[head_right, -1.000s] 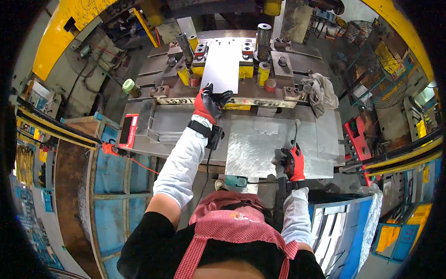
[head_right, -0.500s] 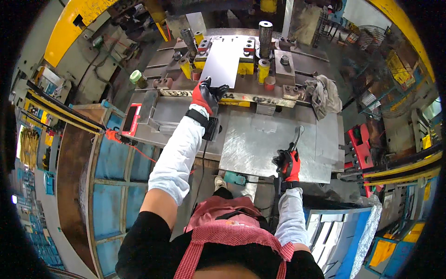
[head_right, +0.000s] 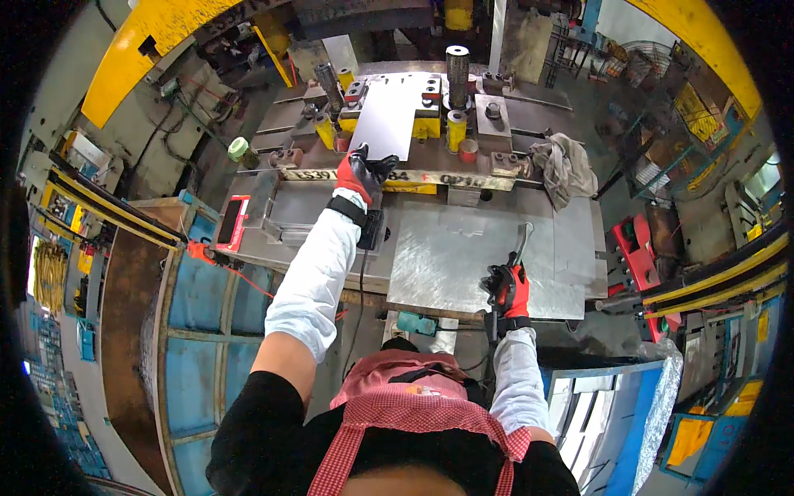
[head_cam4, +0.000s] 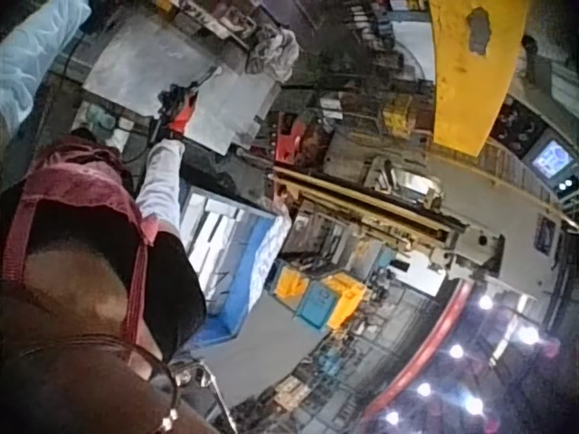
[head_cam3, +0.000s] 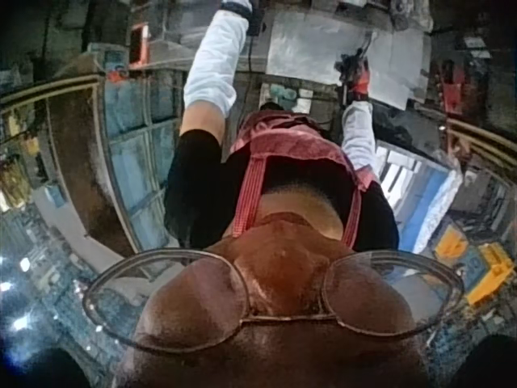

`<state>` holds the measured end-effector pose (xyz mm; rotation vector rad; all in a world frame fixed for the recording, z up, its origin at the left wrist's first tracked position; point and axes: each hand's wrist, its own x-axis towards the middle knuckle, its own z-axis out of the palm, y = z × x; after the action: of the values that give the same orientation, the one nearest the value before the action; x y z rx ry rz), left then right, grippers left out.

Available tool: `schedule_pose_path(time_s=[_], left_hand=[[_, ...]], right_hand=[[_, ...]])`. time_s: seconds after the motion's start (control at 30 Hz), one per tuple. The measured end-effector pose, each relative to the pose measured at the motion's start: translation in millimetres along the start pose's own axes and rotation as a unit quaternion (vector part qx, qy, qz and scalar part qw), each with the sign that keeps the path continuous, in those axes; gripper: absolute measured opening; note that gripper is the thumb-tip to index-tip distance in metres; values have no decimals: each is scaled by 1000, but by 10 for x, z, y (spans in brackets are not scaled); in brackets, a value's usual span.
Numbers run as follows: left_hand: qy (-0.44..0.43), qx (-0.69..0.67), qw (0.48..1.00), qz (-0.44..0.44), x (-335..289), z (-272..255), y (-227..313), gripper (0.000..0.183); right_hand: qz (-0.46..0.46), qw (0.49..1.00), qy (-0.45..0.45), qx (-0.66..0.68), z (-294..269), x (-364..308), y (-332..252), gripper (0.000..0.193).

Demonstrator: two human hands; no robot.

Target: Operating a stamping press to form and punch holes in metal sheets.

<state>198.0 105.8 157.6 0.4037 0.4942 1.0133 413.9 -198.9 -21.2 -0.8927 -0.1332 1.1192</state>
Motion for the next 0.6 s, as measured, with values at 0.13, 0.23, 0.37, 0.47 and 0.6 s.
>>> schedule_pose_path(time_s=[0.13,0.23,0.37,0.47,0.6], left_hand=[[-10,10,1000,13,37,-23,-22,33],[-3,10,1000,-3,52,-66,-28,34],[9,15,1000,-6,90,-80,-25,37],[-14,21,1000,-1,116,-107,-55,38],[-51,-29,997,-56,195,-242,0,38]], right_hand=[[-22,999,31,-38,69,-22,-22,25],[-20,1000,14,-10,65,-33,-22,23],[-10,1000,3,12,41,-31,-10,20],[-11,999,-9,29,22,-27,-19,19],[12,999,6,33,72,-20,-41,20]])
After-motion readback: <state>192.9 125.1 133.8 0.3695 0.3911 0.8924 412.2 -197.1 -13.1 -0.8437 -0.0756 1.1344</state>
